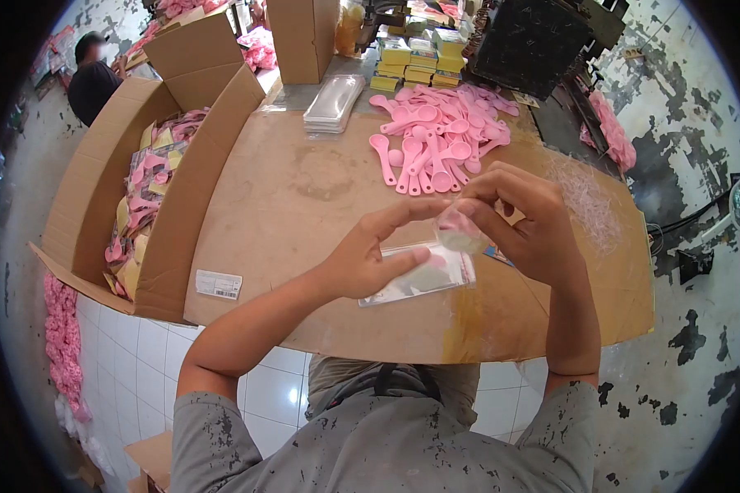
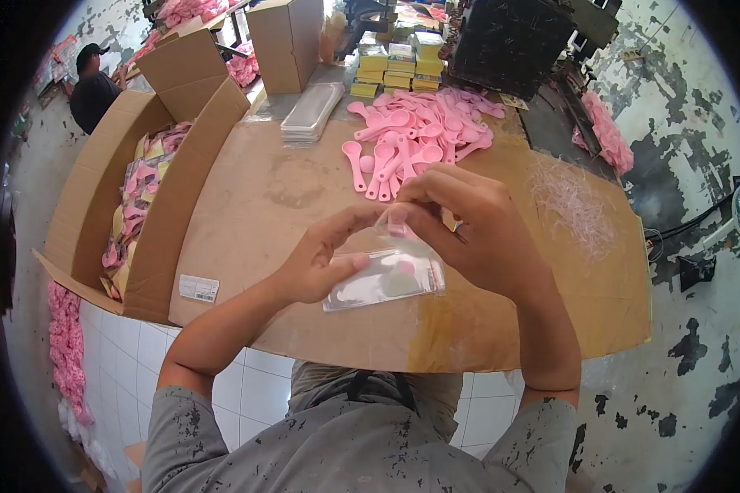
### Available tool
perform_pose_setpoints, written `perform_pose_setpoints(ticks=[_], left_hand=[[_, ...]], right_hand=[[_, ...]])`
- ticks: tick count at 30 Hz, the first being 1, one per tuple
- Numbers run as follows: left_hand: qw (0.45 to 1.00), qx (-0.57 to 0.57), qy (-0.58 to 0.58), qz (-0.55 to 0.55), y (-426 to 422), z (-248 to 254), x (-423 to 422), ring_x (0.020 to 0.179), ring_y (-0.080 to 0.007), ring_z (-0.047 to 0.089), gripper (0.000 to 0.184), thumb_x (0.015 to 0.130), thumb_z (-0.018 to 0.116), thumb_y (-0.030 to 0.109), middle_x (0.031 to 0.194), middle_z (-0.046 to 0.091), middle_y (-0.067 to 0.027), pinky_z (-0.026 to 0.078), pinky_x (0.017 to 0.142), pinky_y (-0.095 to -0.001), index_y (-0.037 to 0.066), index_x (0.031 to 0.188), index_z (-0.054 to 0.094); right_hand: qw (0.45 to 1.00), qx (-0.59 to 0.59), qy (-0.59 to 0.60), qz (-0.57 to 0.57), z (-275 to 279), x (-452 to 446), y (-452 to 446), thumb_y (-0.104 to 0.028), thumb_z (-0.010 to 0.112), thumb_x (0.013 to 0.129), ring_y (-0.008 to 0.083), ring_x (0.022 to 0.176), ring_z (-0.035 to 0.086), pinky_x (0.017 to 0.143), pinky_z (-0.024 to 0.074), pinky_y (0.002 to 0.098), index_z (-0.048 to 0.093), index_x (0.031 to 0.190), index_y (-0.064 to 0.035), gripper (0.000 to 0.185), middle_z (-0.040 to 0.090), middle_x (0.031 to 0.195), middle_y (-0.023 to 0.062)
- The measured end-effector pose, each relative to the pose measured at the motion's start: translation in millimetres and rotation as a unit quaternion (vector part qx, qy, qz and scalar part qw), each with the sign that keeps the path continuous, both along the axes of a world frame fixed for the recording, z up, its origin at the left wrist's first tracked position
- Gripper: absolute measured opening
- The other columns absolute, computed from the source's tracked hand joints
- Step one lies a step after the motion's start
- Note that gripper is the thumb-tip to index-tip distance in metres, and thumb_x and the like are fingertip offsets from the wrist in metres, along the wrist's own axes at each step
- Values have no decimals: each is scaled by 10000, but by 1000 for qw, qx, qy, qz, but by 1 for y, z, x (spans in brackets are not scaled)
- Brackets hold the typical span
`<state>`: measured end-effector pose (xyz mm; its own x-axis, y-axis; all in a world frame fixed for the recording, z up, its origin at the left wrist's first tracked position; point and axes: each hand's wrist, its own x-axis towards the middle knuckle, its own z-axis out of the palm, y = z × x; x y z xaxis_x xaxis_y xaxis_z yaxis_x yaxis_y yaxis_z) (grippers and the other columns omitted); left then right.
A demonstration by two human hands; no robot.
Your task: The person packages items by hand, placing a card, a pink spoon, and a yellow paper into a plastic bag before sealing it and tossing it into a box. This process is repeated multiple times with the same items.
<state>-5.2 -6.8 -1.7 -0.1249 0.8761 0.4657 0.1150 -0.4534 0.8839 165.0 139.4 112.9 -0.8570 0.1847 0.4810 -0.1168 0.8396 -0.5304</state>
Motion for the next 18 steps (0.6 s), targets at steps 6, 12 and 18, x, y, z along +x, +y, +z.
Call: perform_pose_setpoints(ticks=[6,12,18], left_hand=[[996,-4,59,66,-2,7,9,1243,-193,634,399,1010,648,65,1294,679,-129,486,1083,-368,-12,1395,577],[994,-75,-83,16,-1,2,7,1089,-154,704,367,1036,615,42,1164,737,-132,557,946,-294,-5,1396,568],[994,-56,-84,40,-3,7,10,961,-130,727,431,1023,624,16,1013,773,-142,576,850,-275,-25,1438,514]], right_hand=[[1000,-14,24,-10,-14,-3,-6,-106,752,924,146,626,575,542,427,288,734,952,-23,90,672,777,53],[997,19,63,-52,-30,-6,2,-89,768,900,176,690,627,556,443,287,727,1013,-40,131,687,869,70],[941,300,139,-69,-34,-12,-4,-90,793,808,268,1029,648,890,481,384,703,994,-65,207,661,1099,77]])
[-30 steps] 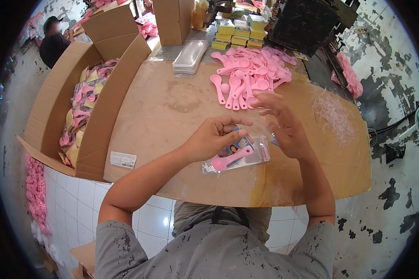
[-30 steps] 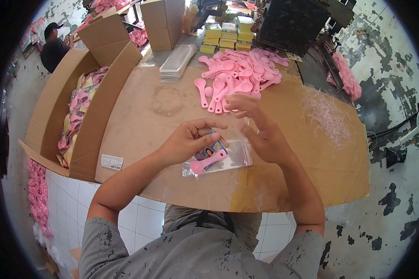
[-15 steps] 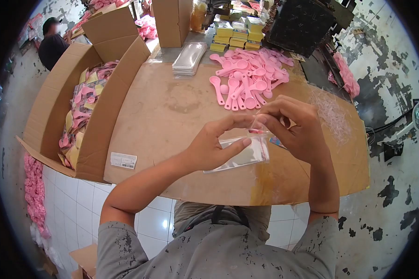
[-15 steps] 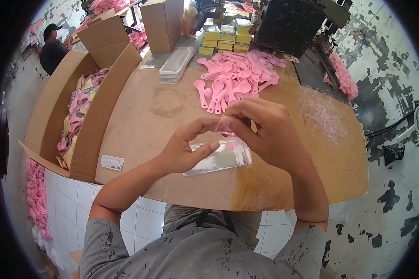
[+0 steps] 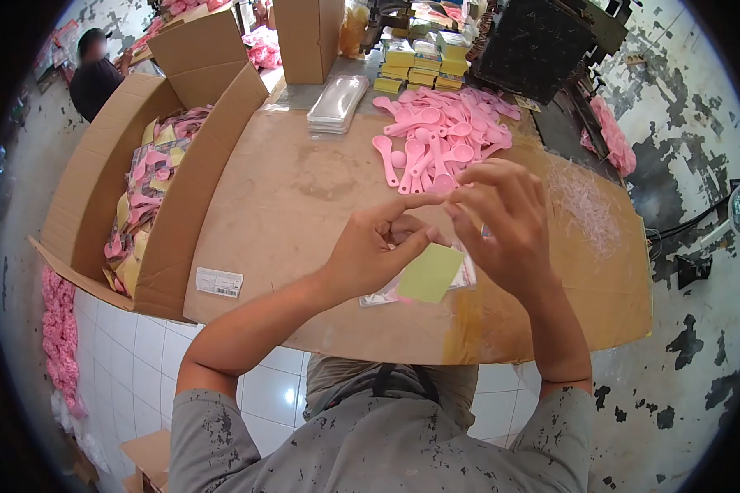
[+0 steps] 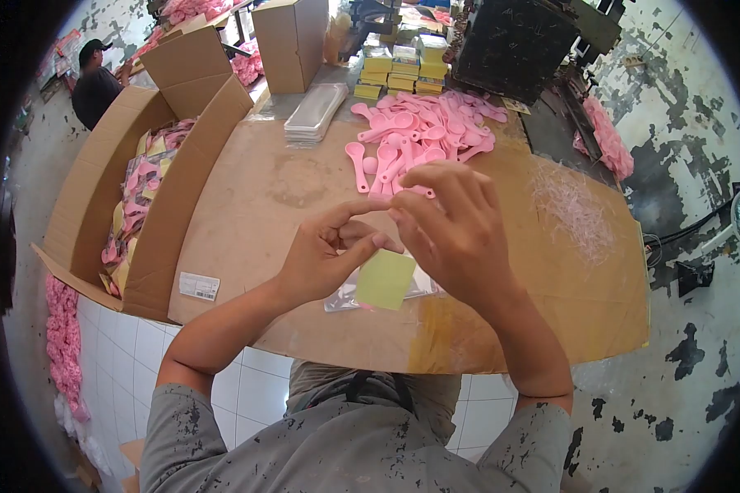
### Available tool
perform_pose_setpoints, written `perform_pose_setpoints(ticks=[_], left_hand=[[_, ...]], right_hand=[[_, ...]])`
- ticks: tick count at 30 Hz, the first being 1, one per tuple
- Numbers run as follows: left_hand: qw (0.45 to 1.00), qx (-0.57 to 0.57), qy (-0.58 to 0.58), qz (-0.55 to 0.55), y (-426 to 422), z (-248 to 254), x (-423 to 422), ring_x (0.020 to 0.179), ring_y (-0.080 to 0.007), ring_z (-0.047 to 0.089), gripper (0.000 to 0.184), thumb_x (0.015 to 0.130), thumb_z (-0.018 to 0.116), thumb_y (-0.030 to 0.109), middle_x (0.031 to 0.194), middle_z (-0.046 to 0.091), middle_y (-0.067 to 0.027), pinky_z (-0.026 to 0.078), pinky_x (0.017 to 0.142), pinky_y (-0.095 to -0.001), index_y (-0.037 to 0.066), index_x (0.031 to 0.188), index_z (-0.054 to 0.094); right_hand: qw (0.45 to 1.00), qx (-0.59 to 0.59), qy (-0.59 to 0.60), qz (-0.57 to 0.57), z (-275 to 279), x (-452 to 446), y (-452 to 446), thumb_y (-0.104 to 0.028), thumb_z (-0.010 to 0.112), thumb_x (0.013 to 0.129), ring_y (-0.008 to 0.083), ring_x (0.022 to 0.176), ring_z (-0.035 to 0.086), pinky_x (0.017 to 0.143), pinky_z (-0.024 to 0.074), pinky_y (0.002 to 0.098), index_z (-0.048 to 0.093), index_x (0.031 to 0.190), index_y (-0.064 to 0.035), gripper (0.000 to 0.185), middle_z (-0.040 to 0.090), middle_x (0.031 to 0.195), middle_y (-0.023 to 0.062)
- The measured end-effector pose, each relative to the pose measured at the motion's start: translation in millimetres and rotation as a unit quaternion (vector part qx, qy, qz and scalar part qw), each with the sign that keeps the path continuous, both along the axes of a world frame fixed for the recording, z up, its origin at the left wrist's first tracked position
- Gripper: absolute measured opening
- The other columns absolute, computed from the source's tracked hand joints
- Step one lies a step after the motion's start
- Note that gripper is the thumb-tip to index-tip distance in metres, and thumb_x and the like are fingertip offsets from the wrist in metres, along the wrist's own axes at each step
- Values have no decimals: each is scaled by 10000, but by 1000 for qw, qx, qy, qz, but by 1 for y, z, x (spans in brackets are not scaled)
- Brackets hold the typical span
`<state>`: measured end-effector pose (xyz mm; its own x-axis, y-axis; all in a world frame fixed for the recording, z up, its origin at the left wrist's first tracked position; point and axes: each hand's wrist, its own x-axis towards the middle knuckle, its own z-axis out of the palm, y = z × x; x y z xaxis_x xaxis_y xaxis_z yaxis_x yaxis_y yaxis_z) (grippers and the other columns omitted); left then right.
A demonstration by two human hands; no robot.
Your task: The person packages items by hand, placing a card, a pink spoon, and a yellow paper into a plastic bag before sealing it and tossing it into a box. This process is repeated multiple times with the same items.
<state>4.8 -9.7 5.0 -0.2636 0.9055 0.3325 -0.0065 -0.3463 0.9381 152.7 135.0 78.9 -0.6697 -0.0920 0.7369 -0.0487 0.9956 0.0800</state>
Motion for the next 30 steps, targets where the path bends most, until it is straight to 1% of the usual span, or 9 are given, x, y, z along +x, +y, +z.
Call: perform_pose_setpoints(ticks=[9,13,17,21,22,23,25,27,30], left_hand=[[959,4,270,85,-2,-9,1,869,-148,764,509,966,678,3,944,786,-128,582,805,-272,-42,1448,521],[965,-20,255,62,-2,-2,2,879,-153,764,492,980,670,30,948,786,-129,581,830,-282,-17,1449,527],[995,-57,78,10,1,-4,-6,967,-149,743,435,1027,633,67,1030,781,-140,576,860,-286,-3,1443,529],[998,-64,-5,-11,5,-6,-9,1036,-142,715,419,1045,615,73,1091,766,-158,567,880,-281,4,1448,524],[997,-69,-23,-15,5,-6,-8,1041,-142,714,419,1045,616,74,1092,765,-161,566,888,-282,3,1447,523],[996,-74,-41,-19,5,-5,-8,1047,-142,712,419,1045,617,74,1094,764,-163,565,896,-284,2,1447,522],[997,-68,-39,-10,5,-5,-6,1046,-146,714,411,1047,614,75,1095,763,-164,568,904,-286,-4,1441,527],[997,-68,-23,-2,8,-5,-7,1047,-152,716,397,1049,613,80,1098,762,-165,572,909,-288,-10,1428,538],[997,-82,-9,8,10,-10,-8,1047,-161,720,369,1051,620,100,1104,760,-168,579,906,-291,-18,1397,567]], right_hand=[[987,143,-32,-61,-22,-9,-2,-141,732,788,248,1025,623,919,453,386,676,933,-47,181,633,1052,64],[993,-86,-31,-70,-18,-2,17,-123,668,836,192,929,605,827,465,354,614,897,-44,113,608,962,51],[748,-641,-143,100,2,62,76,-127,617,956,103,693,580,628,469,273,580,926,-36,103,590,777,24],[613,-736,-72,279,-32,152,200,-33,544,977,168,750,659,689,537,277,589,1126,-12,157,649,846,94],[826,-549,-124,-13,-61,177,226,-9,539,966,206,826,669,742,545,305,575,1196,-14,233,659,939,123],[901,-269,-154,-302,-98,201,251,14,533,954,244,902,679,796,552,334,561,1266,-16,314,669,1032,152],[838,-51,-123,-529,-98,203,243,47,528,934,310,1032,673,891,547,383,543,1366,-32,439,656,1202,189],[834,-256,-49,-486,-76,199,229,64,530,917,366,1142,640,976,522,424,537,1428,-58,526,608,1356,205],[886,-182,-65,-422,-52,176,190,23,552,937,319,1099,660,935,529,399,589,1383,-50,454,651,1304,183]])
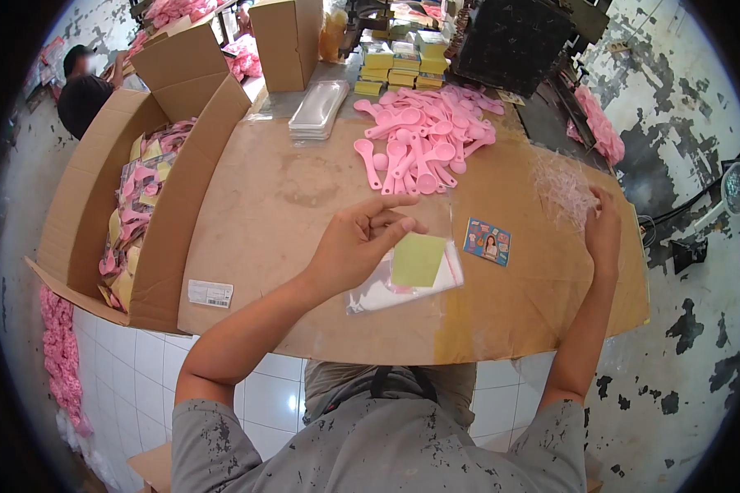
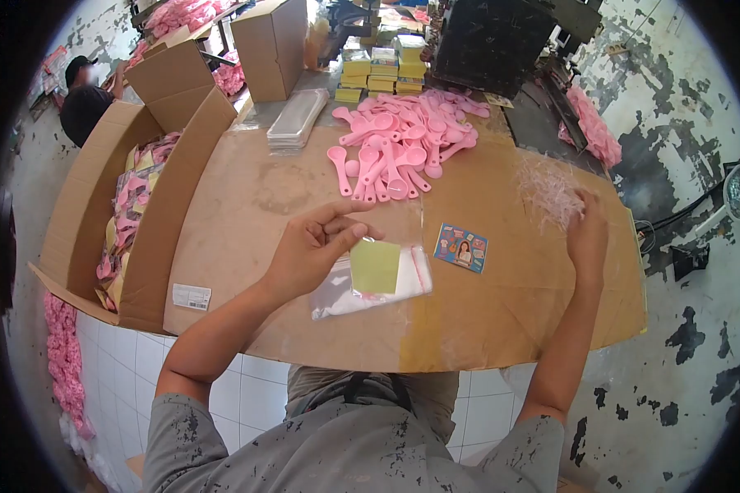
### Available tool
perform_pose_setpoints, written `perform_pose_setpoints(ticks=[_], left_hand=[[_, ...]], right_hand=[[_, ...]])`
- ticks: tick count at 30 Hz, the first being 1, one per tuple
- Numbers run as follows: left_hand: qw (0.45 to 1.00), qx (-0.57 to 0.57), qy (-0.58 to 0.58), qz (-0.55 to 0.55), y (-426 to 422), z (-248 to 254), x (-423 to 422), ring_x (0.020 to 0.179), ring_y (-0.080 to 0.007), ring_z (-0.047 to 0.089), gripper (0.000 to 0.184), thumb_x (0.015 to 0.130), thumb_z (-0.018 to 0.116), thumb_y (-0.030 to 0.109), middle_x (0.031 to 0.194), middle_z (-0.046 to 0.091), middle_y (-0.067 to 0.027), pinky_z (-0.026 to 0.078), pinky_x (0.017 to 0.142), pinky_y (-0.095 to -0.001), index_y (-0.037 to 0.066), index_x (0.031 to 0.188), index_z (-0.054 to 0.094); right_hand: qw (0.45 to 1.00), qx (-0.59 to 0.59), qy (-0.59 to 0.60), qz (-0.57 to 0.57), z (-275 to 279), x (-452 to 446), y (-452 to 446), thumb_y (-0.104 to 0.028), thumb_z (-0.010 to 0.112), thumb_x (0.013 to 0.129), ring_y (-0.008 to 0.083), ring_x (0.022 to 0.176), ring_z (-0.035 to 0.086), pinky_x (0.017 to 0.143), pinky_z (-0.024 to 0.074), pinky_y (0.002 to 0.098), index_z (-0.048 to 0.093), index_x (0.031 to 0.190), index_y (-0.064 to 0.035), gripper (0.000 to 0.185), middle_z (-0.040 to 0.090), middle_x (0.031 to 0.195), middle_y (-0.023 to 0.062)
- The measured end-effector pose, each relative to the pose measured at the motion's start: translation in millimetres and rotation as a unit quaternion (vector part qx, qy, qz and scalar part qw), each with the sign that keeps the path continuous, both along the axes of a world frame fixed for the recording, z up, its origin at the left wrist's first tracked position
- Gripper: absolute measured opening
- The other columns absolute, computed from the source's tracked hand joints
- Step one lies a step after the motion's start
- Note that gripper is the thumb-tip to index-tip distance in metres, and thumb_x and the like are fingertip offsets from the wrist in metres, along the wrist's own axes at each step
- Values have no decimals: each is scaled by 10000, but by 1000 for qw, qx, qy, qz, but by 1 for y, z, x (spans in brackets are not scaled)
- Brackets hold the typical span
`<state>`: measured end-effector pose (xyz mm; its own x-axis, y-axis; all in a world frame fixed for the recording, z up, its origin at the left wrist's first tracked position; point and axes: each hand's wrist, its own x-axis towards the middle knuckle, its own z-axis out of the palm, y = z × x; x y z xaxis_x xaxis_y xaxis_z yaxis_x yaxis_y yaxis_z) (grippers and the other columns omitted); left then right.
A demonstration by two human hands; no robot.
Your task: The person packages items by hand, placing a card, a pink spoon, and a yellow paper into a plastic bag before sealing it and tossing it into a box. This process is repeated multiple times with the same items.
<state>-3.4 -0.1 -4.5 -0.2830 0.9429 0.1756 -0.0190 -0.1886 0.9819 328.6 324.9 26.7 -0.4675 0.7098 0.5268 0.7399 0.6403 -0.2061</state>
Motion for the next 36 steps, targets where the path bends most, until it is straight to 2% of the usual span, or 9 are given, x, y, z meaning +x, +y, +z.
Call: perform_pose_setpoints(ticks=[2,4,6,9,12,23,27,32,36], left_hand=[[1000,0,-22,4,5,-5,-1,1043,-163,722,354,1053,625,118,1104,760,-168,583,896,-293,-23,1375,587],[999,-1,-39,7,6,-7,0,1016,-140,717,353,1050,639,144,1085,765,-155,581,885,-276,-45,1347,603],[999,2,-54,7,7,-10,0,1007,-129,714,353,1048,647,156,1083,764,-145,581,877,-268,-56,1328,614],[998,8,-60,-1,7,-13,-2,1027,-141,712,344,1046,649,150,1111,754,-138,587,891,-280,-49,1326,619],[999,-1,-53,-6,6,-10,-6,1052,-158,709,338,1043,647,134,1138,742,-136,592,925,-304,-36,1333,618],[999,-12,-28,30,7,-17,-5,1030,-133,703,237,1027,638,55,1135,743,-108,602,899,-277,-39,1237,694],[999,9,43,32,5,-17,-5,1004,-120,700,230,1021,643,46,1117,751,-106,602,891,-273,-32,1226,712],[999,1,40,8,5,-21,-11,990,-128,705,218,1019,644,46,1123,752,-111,599,891,-293,-34,1205,726],[998,-30,-51,2,6,-17,-9,999,-144,711,214,1020,649,58,1131,752,-107,599,892,-306,-32,1197,728]], right_hand=[[979,-121,102,128,5,-38,-32,-45,616,958,242,1042,668,900,526,359,637,1335,-62,377,690,1224,126],[907,-324,74,259,18,-81,-90,-128,683,968,150,971,655,858,517,318,652,1307,-69,345,705,1140,55],[835,-374,69,398,10,-114,-137,-99,691,968,98,974,615,862,501,293,656,1292,-49,331,681,1085,17],[743,-495,148,425,-9,-144,-164,-48,712,950,93,959,605,866,497,276,652,1274,-27,331,660,1060,21],[716,-528,187,416,-5,-153,-153,-1,713,941,86,955,597,846,493,262,652,1248,-15,313,643,1058,21],[702,-546,237,391,-30,-148,-137,-43,701,974,93,937,660,820,533,267,724,1124,-7,156,718,1044,36],[675,-552,253,420,-39,-145,-130,-49,688,979,97,912,660,799,529,261,747,1091,0,136,723,1027,29],[697,-518,245,432,-38,-142,-130,-55,690,971,90,902,657,783,527,262,765,1089,14,156,726,1013,37],[731,-498,219,412,-35,-140,-134,-58,706,963,88,912,657,787,531,263,774,1079,19,155,725,1027,52]])
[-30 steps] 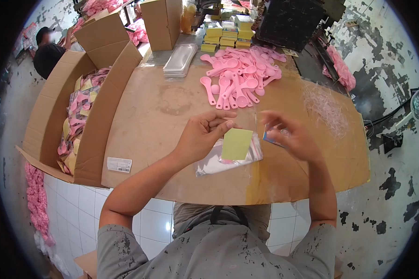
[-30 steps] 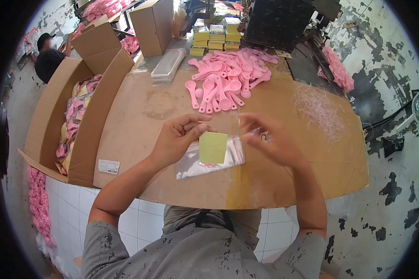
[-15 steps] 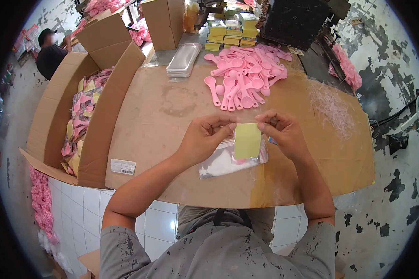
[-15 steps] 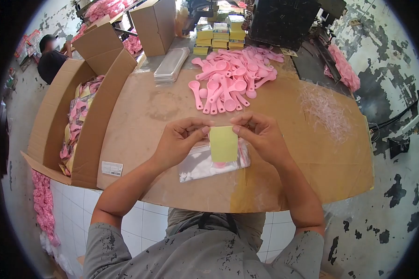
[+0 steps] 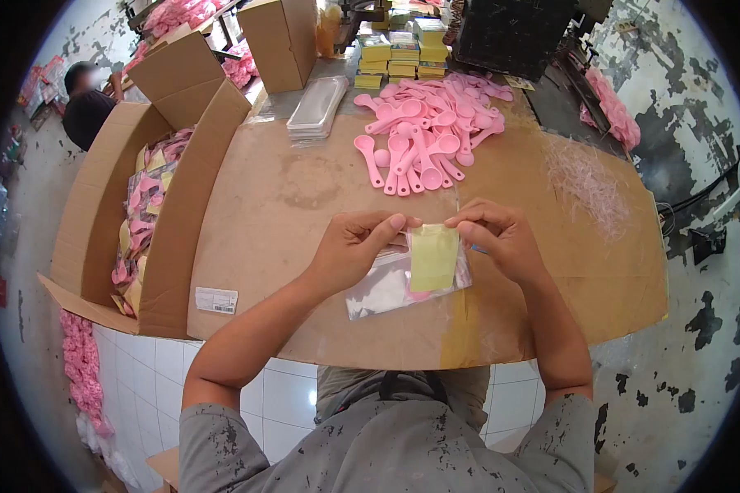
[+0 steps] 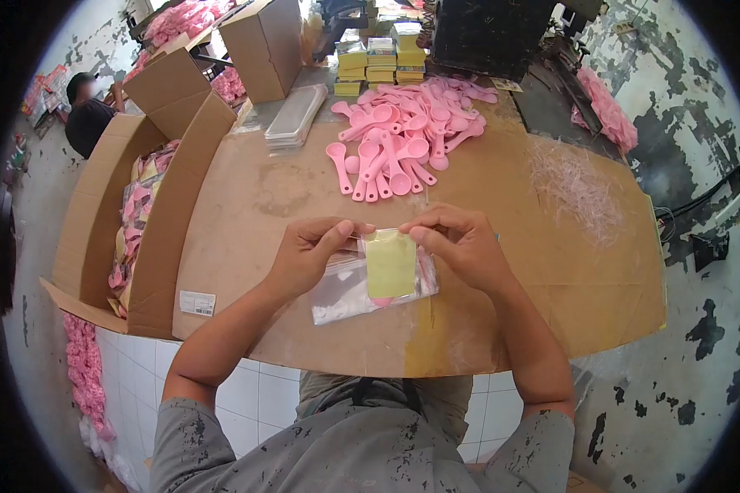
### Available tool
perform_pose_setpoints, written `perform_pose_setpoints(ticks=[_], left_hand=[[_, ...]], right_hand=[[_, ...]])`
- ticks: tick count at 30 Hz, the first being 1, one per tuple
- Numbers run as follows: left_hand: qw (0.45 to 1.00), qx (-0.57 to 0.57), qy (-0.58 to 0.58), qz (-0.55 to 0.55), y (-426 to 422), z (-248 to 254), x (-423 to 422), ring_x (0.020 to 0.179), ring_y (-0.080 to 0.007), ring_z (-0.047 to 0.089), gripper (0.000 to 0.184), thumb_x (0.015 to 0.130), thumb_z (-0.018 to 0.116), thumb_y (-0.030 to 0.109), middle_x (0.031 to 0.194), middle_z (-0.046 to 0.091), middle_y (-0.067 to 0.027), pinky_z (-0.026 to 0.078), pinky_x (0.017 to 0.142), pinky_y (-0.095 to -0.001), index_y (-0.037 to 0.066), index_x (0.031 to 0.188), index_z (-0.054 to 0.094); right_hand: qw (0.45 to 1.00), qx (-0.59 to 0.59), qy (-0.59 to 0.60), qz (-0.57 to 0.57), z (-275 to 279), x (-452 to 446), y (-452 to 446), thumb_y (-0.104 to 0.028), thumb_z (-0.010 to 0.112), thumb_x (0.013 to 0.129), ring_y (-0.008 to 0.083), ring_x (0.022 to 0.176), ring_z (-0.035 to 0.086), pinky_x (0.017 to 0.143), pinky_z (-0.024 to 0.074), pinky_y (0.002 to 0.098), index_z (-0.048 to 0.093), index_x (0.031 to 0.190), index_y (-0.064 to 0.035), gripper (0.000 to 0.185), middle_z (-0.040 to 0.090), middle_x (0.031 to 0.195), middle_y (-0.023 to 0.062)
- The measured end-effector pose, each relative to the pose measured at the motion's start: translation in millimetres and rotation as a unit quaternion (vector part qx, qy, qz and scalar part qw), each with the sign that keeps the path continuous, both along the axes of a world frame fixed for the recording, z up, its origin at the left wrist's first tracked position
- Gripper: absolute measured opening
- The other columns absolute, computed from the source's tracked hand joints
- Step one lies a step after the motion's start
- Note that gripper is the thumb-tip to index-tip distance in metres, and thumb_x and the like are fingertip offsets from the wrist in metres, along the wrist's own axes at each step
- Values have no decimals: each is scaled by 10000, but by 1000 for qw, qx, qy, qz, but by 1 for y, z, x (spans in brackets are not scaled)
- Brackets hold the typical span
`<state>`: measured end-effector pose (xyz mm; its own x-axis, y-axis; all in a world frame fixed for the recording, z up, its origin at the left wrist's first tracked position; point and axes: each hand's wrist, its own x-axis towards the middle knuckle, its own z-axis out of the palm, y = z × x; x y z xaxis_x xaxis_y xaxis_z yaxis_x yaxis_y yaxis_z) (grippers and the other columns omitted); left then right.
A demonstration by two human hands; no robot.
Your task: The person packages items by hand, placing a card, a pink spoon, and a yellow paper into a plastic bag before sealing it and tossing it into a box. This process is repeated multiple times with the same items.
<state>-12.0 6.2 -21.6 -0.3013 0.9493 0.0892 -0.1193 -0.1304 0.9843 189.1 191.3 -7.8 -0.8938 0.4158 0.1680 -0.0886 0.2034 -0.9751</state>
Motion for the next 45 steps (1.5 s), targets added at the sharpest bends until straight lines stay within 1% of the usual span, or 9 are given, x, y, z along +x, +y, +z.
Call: perform_pose_setpoints(ticks=[20,23,26,29,32,35,38,43,45], left_hand=[[995,79,-11,54,7,5,7,984,-131,700,343,1031,656,118,1117,729,-91,611,844,-296,-17,1343,614],[993,-17,104,-46,0,1,-4,1002,-135,692,366,1017,682,148,1146,706,-92,605,837,-298,-6,1337,596],[996,-55,45,-54,-2,11,-15,965,-116,690,316,1005,700,163,1070,721,-67,594,813,-292,-22,1250,625],[982,101,1,160,-10,28,-58,1025,-159,691,327,1047,628,212,1167,698,-111,591,864,-326,-16,1281,614],[861,324,-181,348,-18,57,-98,1231,-241,641,462,1079,548,273,1408,598,-196,529,1031,-386,-52,1406,516],[896,272,-111,332,-11,30,-109,1323,-272,595,446,1103,463,295,1367,632,-206,462,1112,-359,-40,1392,524],[966,28,141,213,2,7,-75,1099,-203,657,354,1029,633,250,1245,688,-100,529,918,-382,25,1302,641],[854,11,519,44,9,-22,-7,906,-219,634,355,816,865,230,994,647,-64,522,770,-340,77,1108,735],[854,14,519,30,10,-23,-1,890,-234,627,305,821,855,214,960,624,-69,521,749,-339,69,1063,739]], right_hand=[[998,15,-25,50,0,-5,-4,7,692,951,105,959,659,842,527,284,573,1361,34,428,692,1056,34],[999,13,3,42,14,-6,-10,1,687,953,118,966,662,860,529,298,580,1354,31,416,698,1052,36],[997,64,31,10,16,-5,-1,-27,677,962,129,970,662,876,528,305,609,1331,11,378,708,1061,45],[985,163,-29,-47,26,10,20,-67,672,965,134,991,658,894,520,313,641,1304,-16,344,711,1092,58],[969,214,-84,-88,24,26,44,-94,690,948,153,1015,658,897,516,319,651,1296,-27,357,700,1134,87],[933,328,-118,-91,16,34,54,-115,724,917,196,1027,659,896,519,330,660,1276,-15,378,675,1157,114],[882,436,-167,-70,5,46,63,-121,760,883,240,1032,653,897,523,347,683,1221,-4,366,644,1147,127],[919,323,-209,-84,-4,50,63,-82,797,837,259,1023,642,914,529,370,701,1101,5,295,608,1077,116],[917,310,-233,-92,-6,48,67,-59,804,824,261,1008,643,914,533,373,694,1069,6,276,600,1057,113]])
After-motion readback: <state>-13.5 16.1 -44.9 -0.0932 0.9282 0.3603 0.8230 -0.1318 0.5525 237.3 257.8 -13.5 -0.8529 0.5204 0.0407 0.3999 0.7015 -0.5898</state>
